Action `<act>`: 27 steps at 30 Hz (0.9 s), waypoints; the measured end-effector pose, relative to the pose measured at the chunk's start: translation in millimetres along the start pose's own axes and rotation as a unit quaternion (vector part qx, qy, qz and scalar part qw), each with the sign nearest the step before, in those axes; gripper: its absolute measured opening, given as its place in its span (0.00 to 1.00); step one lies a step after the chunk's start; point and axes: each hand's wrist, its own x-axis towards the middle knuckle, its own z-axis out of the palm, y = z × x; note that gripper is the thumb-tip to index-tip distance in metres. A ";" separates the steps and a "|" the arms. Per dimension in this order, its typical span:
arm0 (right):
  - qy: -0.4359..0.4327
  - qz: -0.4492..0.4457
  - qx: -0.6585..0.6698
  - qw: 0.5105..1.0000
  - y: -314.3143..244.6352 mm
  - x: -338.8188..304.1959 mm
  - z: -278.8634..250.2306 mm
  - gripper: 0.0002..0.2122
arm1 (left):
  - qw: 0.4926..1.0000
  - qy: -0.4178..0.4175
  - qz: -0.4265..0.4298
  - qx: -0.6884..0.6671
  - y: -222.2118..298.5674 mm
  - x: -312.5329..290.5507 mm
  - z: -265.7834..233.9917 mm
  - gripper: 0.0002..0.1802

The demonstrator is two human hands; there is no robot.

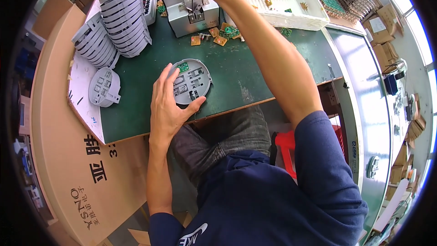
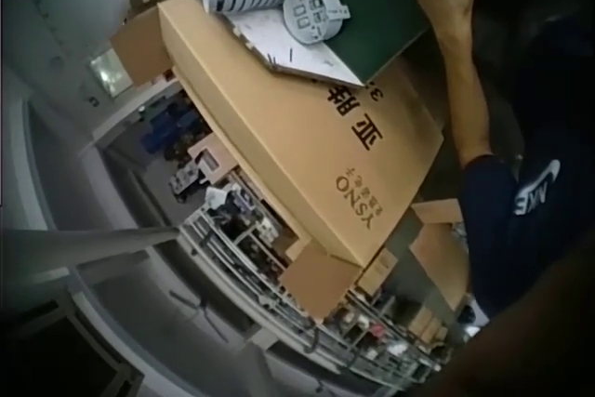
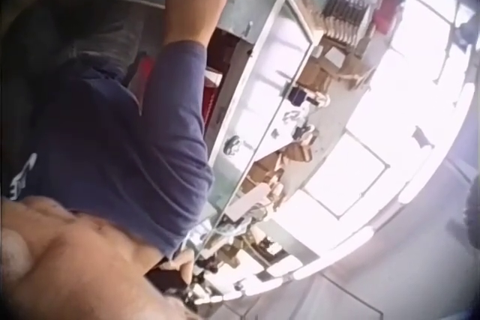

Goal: Assembling circular electronic components by manually inserting PCBs and copper parts into a plastic housing and securing them using a pneumatic screwdriver.

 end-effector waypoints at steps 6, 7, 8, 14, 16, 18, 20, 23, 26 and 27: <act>0.029 0.020 -0.067 0.997 10.1 -0.9 2.5 0.11 | 1.000 -0.003 -0.006 0.001 2.1 1.4 0.0 0.49; 0.018 0.022 -0.079 0.997 9.2 -0.4 3.4 0.11 | 1.000 -0.004 -0.009 0.002 2.1 1.1 -0.4 0.49; 0.008 0.023 -0.090 0.996 7.9 -0.4 3.6 0.11 | 1.000 -0.005 -0.011 0.002 1.8 0.8 0.0 0.49; -0.033 0.110 0.039 0.993 -28.2 -49.2 14.7 0.18 | 1.000 0.003 -0.004 0.005 -0.5 -1.3 0.8 0.48; -0.076 0.049 -0.028 0.995 -24.8 -62.9 22.5 0.25 | 1.000 0.010 0.008 0.009 -0.2 0.5 1.3 0.48; -0.094 0.137 0.070 0.984 -32.4 -72.5 20.6 0.24 | 1.000 0.008 0.007 0.010 -0.3 0.4 1.6 0.48; -0.097 0.133 0.068 0.984 -26.5 -78.9 25.4 0.24 | 1.000 0.008 0.005 0.010 -0.6 0.2 2.1 0.48; -0.104 0.141 0.055 0.983 -22.9 -83.9 30.2 0.23 | 1.000 0.006 0.006 0.007 -0.7 0.4 2.4 0.49; -0.103 0.160 0.088 0.978 -21.4 -87.6 32.7 0.22 | 1.000 -0.009 0.001 0.012 -0.9 0.3 2.0 0.51; -0.103 0.166 0.083 0.977 -20.9 -88.2 32.3 0.22 | 1.000 -0.007 0.006 0.012 -1.2 0.3 2.4 0.51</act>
